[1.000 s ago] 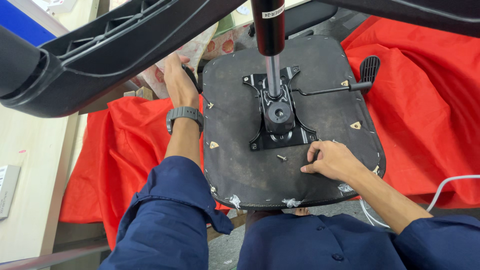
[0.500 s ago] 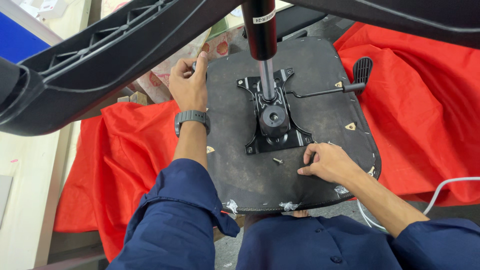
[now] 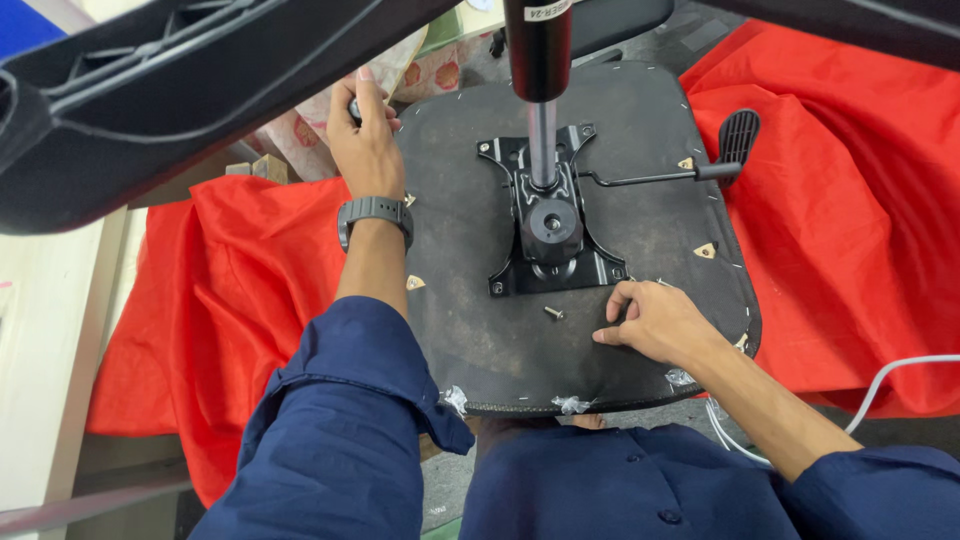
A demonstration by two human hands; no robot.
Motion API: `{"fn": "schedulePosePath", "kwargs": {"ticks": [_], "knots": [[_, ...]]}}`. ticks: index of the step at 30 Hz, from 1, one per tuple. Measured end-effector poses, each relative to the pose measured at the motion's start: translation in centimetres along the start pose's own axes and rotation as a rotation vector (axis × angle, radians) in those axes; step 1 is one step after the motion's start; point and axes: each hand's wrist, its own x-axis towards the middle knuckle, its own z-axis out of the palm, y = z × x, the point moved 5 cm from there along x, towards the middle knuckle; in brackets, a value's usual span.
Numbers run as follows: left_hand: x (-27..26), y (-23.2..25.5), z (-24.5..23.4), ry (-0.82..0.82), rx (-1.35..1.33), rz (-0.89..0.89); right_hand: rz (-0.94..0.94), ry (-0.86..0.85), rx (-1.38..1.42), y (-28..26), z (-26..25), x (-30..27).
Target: The person uses a screwdriver to tighten screws into the underside of an overturned chair seat, securing the gas lift mechanism. The person works on multiple screw locations around the central mounting plate.
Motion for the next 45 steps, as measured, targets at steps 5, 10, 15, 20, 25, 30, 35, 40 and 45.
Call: {"fn": "schedulePosePath", "kwargs": {"ticks": [5, 10, 15, 20, 25, 30, 35, 40, 45], "knots": [[0.0, -0.8, -0.8, 0.009, 0.014, 0.024, 0.032, -0.001, 0.011, -0.2, 0.1, 0.0], [0.5, -1.8, -1.2, 0.01, -0.022, 0.035, 0.021, 0.01, 0.009, -0.1, 0.3, 0.0], [1.0, -2.1, -1.8, 0.043, -0.094, 0.088, 0.003, 0.049, 0.033, -0.1, 0.2, -0.1], [0.7, -2.0, -1.5, 0.044, -0.009, 0.021, 0.024, 0.04, 0.002, -0.3, 0.3, -0.1], [-0.2, -0.8, -0.9, 0.038, 0.049, 0.026, 0.06, 0.03, 0.026, -0.5, 0.2, -0.1], [-1.0, -0.1, -0.6, 0.038, 0.02, 0.007, 0.081, 0.027, 0.034, -0.5, 0.2, -0.2], [-1.1, 0.2, -0.8, 0.032, 0.035, 0.064, 0.065, 0.057, 0.039, -0.5, 0.1, -0.3], [-1.5, -0.4, -1.8, 0.034, 0.085, 0.053, 0.055, 0.046, 0.043, -0.3, 0.4, -0.2], [-1.6, -0.5, -2.4, -0.02, 0.015, 0.075, 0.077, 0.026, 0.022, 0.1, 0.7, 0.1]]}}
